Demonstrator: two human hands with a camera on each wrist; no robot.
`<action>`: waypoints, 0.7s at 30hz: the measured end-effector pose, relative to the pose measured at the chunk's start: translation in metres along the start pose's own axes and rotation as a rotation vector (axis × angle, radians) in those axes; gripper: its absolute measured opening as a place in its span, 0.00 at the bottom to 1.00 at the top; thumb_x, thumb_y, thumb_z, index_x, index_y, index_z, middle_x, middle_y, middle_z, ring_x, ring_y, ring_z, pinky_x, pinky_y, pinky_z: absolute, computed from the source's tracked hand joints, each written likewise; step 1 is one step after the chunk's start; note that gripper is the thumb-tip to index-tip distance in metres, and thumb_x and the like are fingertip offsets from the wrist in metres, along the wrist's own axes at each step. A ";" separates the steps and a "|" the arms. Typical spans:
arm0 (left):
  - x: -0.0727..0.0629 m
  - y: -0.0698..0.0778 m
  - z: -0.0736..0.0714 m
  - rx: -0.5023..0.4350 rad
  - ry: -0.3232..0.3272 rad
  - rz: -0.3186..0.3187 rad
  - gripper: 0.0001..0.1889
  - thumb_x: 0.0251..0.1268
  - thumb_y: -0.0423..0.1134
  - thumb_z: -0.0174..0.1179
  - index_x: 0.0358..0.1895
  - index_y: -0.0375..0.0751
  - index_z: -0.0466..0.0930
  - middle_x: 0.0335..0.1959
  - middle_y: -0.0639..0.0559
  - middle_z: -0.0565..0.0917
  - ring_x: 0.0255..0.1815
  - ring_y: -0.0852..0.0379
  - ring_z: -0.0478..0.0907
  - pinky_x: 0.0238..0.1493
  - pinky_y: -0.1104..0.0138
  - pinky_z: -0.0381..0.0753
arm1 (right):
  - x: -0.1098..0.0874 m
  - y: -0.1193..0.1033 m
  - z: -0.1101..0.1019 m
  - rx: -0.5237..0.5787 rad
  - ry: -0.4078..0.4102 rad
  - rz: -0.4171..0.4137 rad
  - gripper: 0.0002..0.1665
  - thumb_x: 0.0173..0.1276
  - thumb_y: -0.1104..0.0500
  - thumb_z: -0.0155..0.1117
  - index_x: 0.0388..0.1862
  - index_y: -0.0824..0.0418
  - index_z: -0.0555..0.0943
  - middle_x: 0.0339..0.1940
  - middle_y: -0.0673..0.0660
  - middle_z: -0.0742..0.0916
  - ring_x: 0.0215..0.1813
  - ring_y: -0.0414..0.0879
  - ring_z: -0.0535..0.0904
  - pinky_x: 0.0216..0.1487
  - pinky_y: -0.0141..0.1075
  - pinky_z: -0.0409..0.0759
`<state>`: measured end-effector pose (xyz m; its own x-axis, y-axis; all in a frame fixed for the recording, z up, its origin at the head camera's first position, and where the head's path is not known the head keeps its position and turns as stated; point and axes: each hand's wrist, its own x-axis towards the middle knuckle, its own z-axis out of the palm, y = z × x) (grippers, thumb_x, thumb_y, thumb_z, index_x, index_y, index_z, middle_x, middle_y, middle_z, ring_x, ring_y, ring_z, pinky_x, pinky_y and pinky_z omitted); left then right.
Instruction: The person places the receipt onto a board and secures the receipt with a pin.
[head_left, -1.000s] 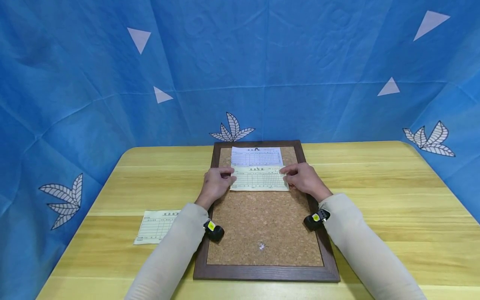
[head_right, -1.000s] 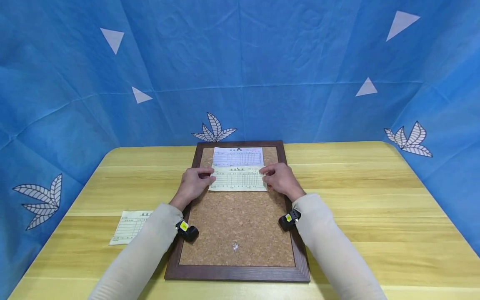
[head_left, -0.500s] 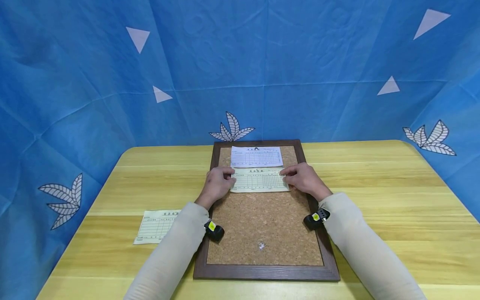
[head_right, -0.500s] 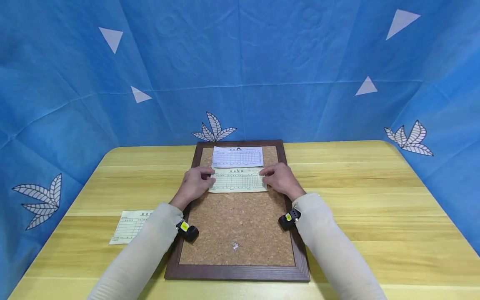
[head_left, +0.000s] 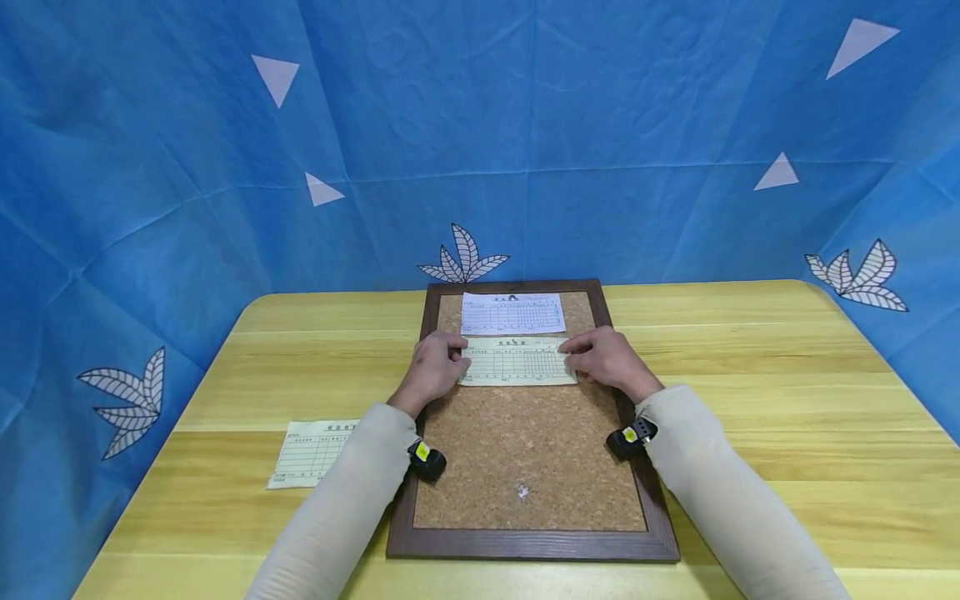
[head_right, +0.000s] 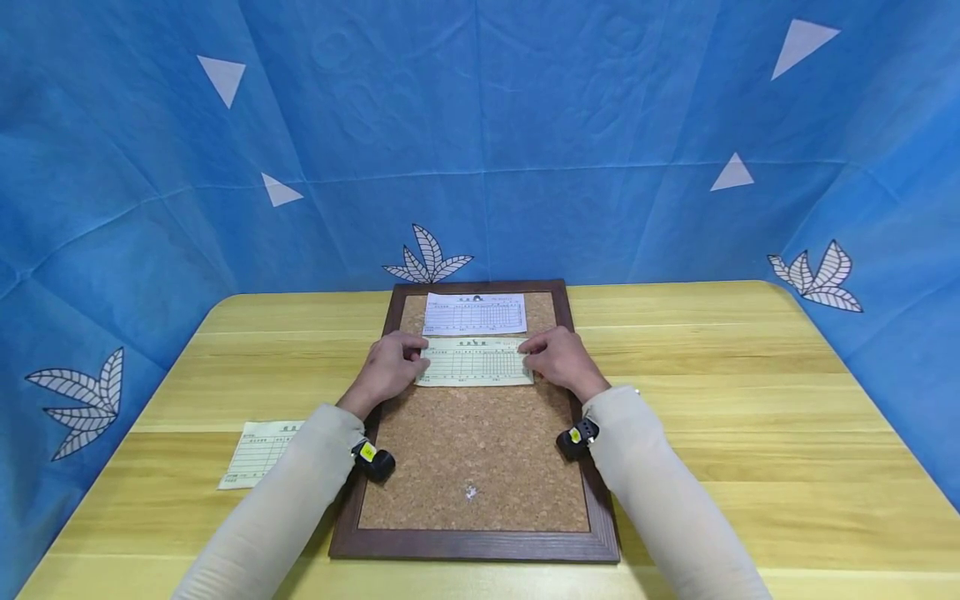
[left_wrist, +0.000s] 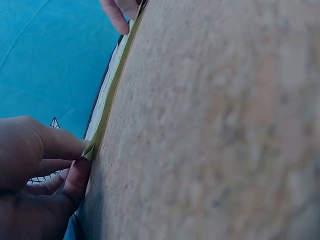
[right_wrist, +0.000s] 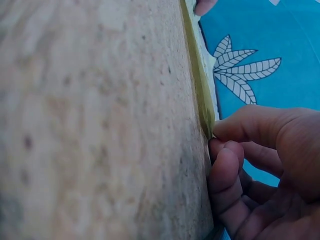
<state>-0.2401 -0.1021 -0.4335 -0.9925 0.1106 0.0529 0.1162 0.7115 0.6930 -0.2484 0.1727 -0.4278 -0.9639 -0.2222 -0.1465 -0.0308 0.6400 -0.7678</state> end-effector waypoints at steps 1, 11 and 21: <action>0.000 0.000 0.000 0.002 -0.005 0.002 0.16 0.66 0.28 0.63 0.56 0.31 0.83 0.39 0.44 0.79 0.40 0.51 0.74 0.46 0.59 0.77 | 0.000 0.000 0.000 0.001 0.001 0.001 0.17 0.70 0.66 0.61 0.55 0.70 0.84 0.29 0.58 0.85 0.25 0.44 0.77 0.26 0.36 0.76; -0.001 0.002 0.000 0.044 -0.027 -0.002 0.16 0.66 0.28 0.64 0.56 0.30 0.82 0.39 0.45 0.78 0.39 0.52 0.74 0.42 0.61 0.76 | -0.001 -0.001 0.001 -0.014 0.007 -0.003 0.16 0.70 0.66 0.61 0.54 0.71 0.84 0.27 0.57 0.85 0.24 0.43 0.77 0.26 0.35 0.76; -0.001 0.002 -0.002 0.056 -0.037 0.003 0.17 0.66 0.29 0.64 0.57 0.30 0.82 0.41 0.44 0.78 0.41 0.52 0.74 0.45 0.60 0.77 | -0.001 -0.003 0.000 -0.040 0.006 -0.005 0.17 0.70 0.65 0.61 0.55 0.70 0.84 0.27 0.57 0.85 0.24 0.43 0.77 0.25 0.34 0.76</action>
<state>-0.2390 -0.1019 -0.4306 -0.9901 0.1375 0.0274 0.1220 0.7485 0.6518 -0.2472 0.1704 -0.4253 -0.9654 -0.2209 -0.1385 -0.0462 0.6677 -0.7430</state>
